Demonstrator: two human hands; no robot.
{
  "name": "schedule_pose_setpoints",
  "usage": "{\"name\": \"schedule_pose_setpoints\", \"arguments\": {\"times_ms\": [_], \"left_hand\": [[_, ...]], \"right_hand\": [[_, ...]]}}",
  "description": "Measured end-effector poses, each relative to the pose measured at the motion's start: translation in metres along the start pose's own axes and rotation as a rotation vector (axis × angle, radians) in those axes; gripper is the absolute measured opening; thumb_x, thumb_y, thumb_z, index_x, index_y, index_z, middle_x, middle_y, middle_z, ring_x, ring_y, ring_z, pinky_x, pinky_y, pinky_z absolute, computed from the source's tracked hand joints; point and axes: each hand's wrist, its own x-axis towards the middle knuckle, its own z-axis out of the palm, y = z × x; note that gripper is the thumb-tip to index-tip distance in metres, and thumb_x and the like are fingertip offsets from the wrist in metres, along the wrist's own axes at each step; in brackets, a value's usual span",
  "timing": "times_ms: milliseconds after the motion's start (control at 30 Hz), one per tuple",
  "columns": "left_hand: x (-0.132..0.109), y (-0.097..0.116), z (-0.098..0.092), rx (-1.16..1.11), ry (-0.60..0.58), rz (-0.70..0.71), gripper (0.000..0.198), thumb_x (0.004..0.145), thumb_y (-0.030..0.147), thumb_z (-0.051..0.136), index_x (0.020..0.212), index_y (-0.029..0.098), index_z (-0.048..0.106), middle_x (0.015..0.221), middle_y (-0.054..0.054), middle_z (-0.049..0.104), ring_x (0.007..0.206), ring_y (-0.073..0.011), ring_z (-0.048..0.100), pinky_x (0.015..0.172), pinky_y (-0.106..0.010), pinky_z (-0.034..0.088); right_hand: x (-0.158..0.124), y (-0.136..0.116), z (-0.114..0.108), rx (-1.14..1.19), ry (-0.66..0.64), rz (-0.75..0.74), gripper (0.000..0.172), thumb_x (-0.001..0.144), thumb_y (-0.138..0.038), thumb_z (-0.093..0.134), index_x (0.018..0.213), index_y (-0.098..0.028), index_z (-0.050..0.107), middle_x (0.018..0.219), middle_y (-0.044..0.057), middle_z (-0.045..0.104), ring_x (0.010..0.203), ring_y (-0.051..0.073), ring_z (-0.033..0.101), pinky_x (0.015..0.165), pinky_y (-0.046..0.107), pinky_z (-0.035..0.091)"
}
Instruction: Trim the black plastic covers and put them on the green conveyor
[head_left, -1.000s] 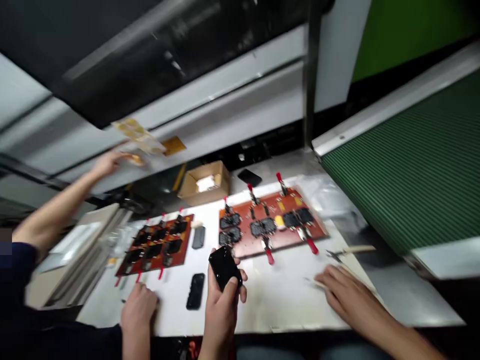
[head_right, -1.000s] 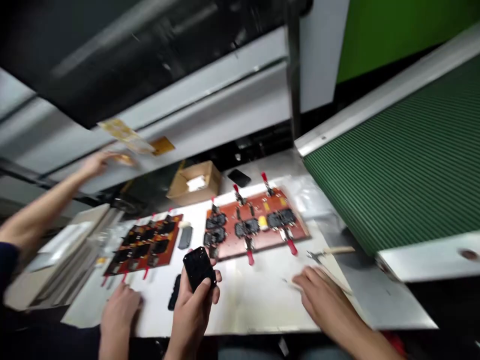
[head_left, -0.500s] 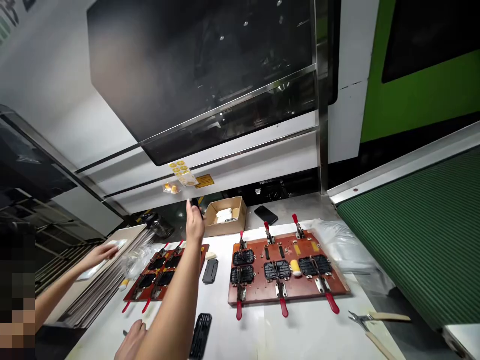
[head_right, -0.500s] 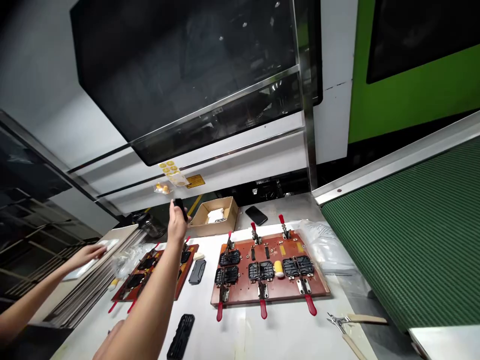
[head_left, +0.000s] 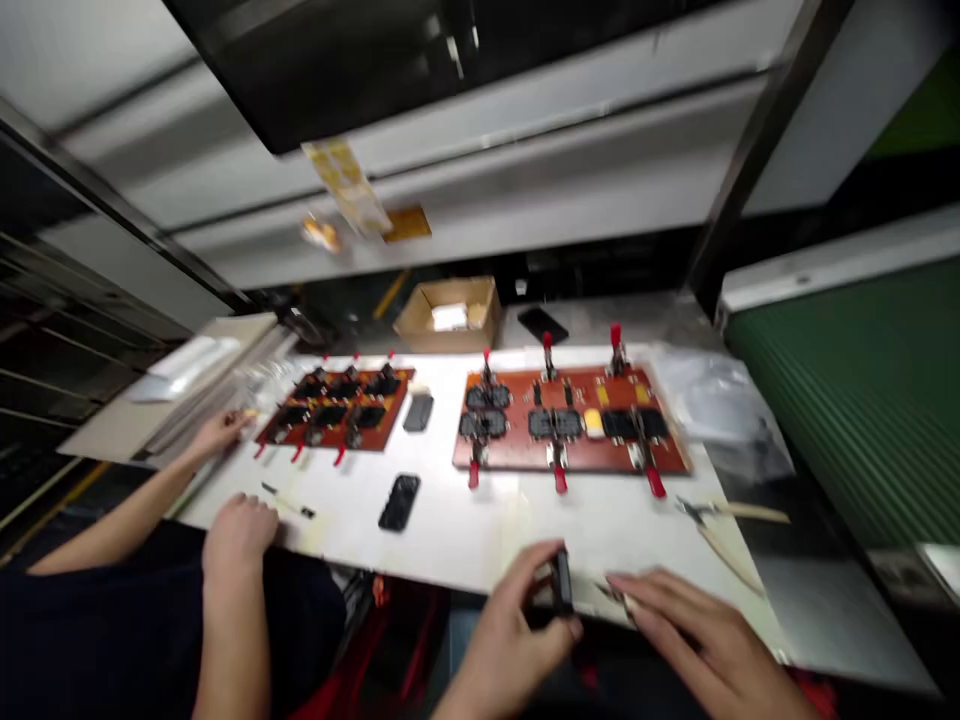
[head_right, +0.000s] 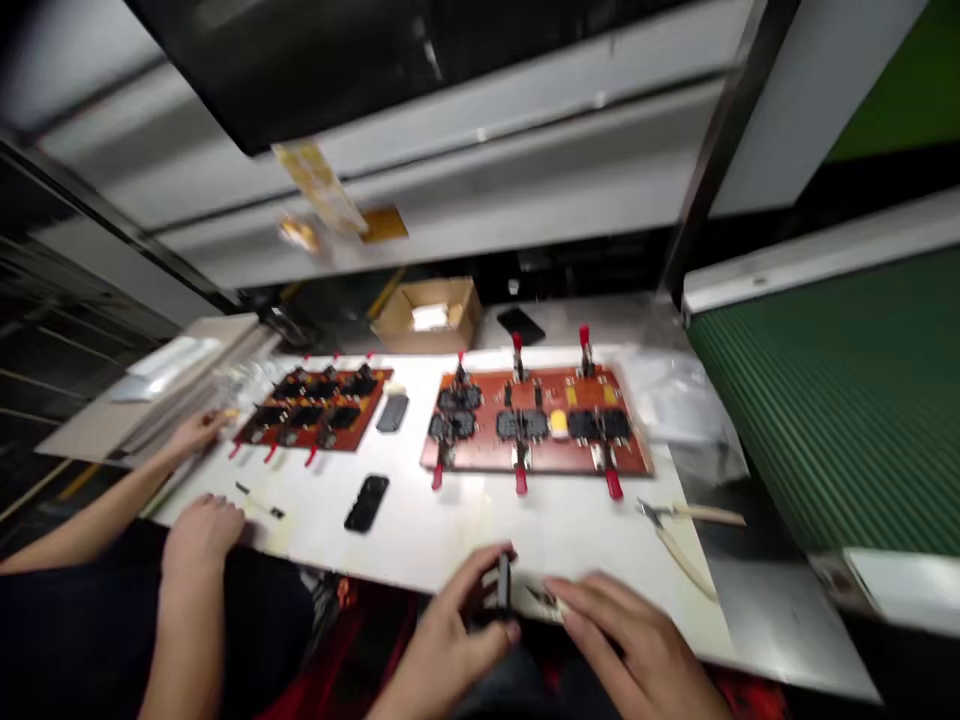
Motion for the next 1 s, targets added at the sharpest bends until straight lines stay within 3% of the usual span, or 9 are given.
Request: {"name": "schedule_pose_setpoints", "arguments": {"times_ms": [133,367,633,833,1000], "left_hand": [[-0.002,0.023,-0.009,0.080,-0.007,0.075,0.056,0.088,0.018,0.070,0.141,0.033,0.059,0.151,-0.007,0.049,0.142,-0.0296,0.045,0.119,-0.043,0.042],[-0.008,0.025,-0.011,0.114,-0.046,0.111,0.065,0.082,0.005,0.065,0.141,0.031,0.059,0.148,-0.007,0.050,0.142,-0.0302,0.045,0.116,-0.041,0.045],[-0.009,0.024,-0.011,0.194,-0.095,0.126,0.064,0.084,0.006,0.066,0.142,0.033,0.058,0.149,-0.007,0.047,0.141,-0.0296,0.046,0.115,-0.042,0.047],[-0.010,0.022,-0.011,0.233,-0.107,0.123,0.066,0.085,0.006,0.067,0.143,0.036,0.057,0.150,-0.006,0.046,0.138,-0.0274,0.049,0.115,-0.042,0.047],[-0.011,0.021,-0.008,0.275,-0.170,0.128,0.066,0.086,0.006,0.067,0.144,0.036,0.056,0.149,-0.006,0.047,0.141,-0.0275,0.047,0.117,-0.041,0.046]], "right_hand": [[0.016,-0.020,-0.004,0.003,-0.141,-0.138,0.043,0.102,-0.019,0.056,0.144,-0.030,0.059,0.103,0.004,0.072,0.092,0.013,0.068,0.081,0.025,0.056],[0.012,-0.034,0.003,-0.106,-0.138,-0.206,0.042,0.100,-0.015,0.060,0.141,-0.023,0.061,0.100,0.004,0.070,0.088,0.013,0.061,0.078,0.027,0.052],[0.006,-0.033,0.003,-0.152,-0.126,-0.196,0.035,0.100,-0.016,0.061,0.134,-0.020,0.066,0.101,0.004,0.071,0.091,0.013,0.063,0.082,0.027,0.053],[0.004,-0.032,0.004,-0.173,-0.133,-0.197,0.036,0.100,-0.018,0.061,0.135,-0.026,0.067,0.099,0.003,0.071,0.088,0.014,0.062,0.079,0.027,0.052],[0.009,-0.008,-0.003,-0.251,-0.064,-0.139,0.035,0.102,-0.022,0.058,0.136,-0.027,0.067,0.099,0.003,0.072,0.090,0.016,0.064,0.081,0.029,0.051]]}}
